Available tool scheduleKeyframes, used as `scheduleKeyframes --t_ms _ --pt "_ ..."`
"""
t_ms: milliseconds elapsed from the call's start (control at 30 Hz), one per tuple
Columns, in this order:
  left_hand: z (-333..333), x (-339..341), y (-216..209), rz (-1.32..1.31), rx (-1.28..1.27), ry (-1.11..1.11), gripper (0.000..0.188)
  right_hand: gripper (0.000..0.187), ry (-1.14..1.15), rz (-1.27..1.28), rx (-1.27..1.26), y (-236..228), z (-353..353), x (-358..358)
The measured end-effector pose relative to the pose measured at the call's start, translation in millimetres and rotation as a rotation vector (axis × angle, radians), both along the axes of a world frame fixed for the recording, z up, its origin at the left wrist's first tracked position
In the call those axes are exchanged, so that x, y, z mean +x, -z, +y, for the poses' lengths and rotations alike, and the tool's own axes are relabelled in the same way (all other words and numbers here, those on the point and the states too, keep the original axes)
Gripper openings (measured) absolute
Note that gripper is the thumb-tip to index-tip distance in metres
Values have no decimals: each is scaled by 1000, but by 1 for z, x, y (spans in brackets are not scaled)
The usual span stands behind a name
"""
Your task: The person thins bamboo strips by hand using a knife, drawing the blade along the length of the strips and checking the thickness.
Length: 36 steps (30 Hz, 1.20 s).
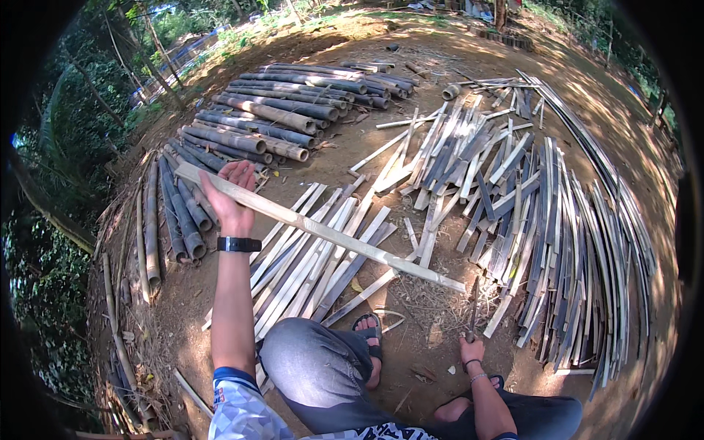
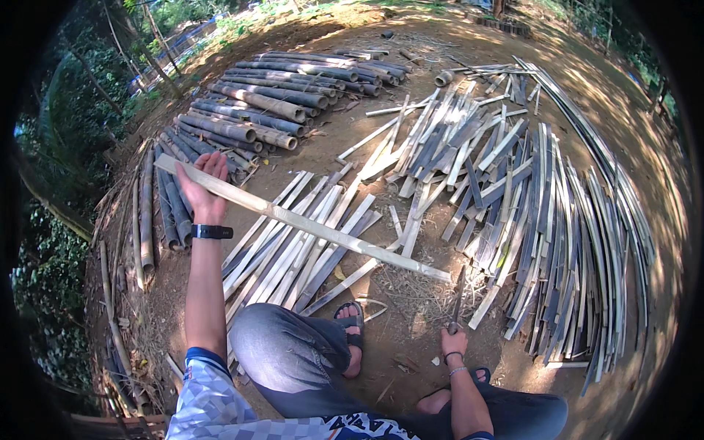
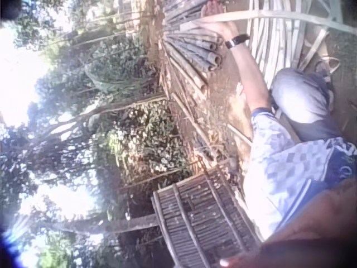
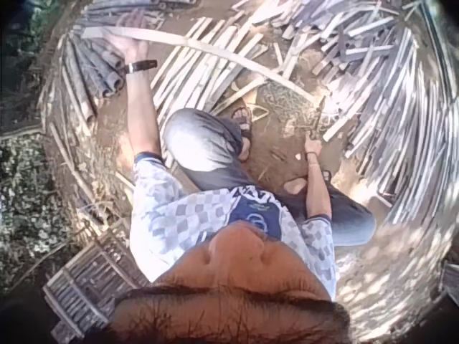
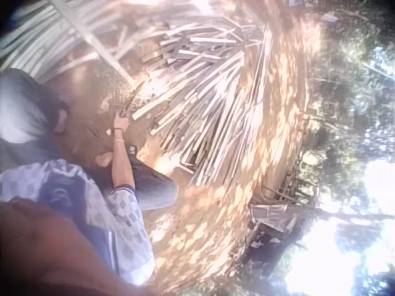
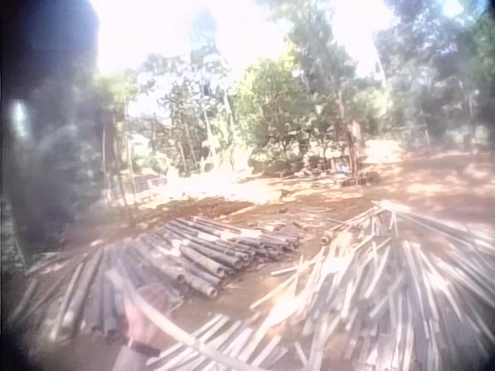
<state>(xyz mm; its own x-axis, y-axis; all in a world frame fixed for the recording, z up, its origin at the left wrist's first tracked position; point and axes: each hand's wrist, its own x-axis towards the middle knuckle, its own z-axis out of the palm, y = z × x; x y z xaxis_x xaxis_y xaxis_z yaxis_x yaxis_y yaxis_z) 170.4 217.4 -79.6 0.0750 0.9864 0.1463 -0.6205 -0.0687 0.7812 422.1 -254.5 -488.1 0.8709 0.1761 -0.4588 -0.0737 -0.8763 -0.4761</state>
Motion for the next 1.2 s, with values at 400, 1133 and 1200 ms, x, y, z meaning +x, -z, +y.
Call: scheduleKeyframes --t_ms 400,1133,1200 --pt "109 -124 258 153 -638 108 117 54 -227 -145 -95 13 -26 -24" --pt "-167 -346 416 2084 -828 35 81 59 -516 -180 123 -44 -6 4" --pt "-170 -356 412 2139 -768 18 76 56 -551 -71 226 -118 19 -5"
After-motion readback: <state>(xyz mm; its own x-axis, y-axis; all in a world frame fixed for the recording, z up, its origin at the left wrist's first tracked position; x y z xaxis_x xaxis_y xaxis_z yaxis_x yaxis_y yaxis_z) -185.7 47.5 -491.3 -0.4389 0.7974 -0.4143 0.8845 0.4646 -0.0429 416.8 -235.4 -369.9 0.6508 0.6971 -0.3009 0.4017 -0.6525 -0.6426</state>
